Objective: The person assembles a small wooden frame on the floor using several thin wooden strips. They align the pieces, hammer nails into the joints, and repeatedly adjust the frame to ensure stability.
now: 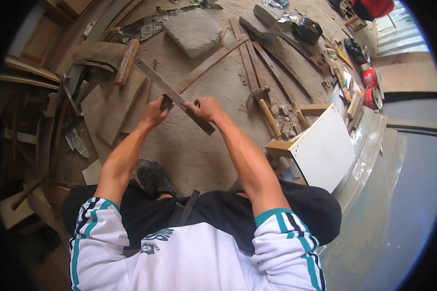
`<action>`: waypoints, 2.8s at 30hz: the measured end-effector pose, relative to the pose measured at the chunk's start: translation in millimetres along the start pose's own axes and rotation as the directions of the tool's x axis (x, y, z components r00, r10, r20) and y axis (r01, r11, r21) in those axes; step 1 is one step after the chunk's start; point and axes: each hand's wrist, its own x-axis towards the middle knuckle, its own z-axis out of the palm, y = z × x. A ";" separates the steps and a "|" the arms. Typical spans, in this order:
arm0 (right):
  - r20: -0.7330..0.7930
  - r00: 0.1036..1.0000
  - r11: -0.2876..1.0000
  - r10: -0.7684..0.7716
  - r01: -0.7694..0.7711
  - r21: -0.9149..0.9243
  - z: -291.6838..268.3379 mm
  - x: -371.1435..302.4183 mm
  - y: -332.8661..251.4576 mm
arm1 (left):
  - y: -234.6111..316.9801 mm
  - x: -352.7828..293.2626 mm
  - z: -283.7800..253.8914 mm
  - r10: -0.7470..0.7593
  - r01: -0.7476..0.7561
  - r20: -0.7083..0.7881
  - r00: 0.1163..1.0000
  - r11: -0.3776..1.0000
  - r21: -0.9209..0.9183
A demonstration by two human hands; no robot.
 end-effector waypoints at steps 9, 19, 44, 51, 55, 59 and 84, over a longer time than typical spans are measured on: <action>-0.440 0.545 0.555 0.713 -0.823 -0.120 -100.6 -49.6 134.7 | 0.2 -7.3 -6.9 0.036 -0.040 0.049 0.998 0.995 0.090; -0.250 0.736 0.694 0.629 -0.677 -0.245 -94.4 -57.0 153.6 | 5.5 -13.6 -3.2 0.040 -0.063 0.154 0.987 0.987 0.150; -0.682 0.199 0.392 0.704 -0.909 0.139 -153.5 -16.3 215.1 | -18.8 -12.6 8.8 0.221 -0.246 0.134 0.966 0.946 0.209; -0.394 0.819 0.845 0.417 -0.509 -0.163 -114.9 19.1 157.8 | -23.6 -15.7 14.4 0.245 -0.272 0.130 0.961 0.927 0.260; -0.313 0.733 0.756 0.604 -0.651 -0.064 -101.5 19.2 149.7 | -15.2 -10.4 16.2 0.283 -0.294 0.082 0.956 0.925 0.239; -0.264 0.704 0.714 0.659 -0.696 -0.076 -104.2 23.3 159.7 | -11.6 -10.0 15.4 0.260 -0.281 0.114 0.959 0.925 0.256; -0.537 0.460 0.678 0.707 -0.656 0.332 -18.7 -83.5 84.7 | 29.6 -18.2 34.6 0.053 -0.037 -0.069 0.996 0.976 0.214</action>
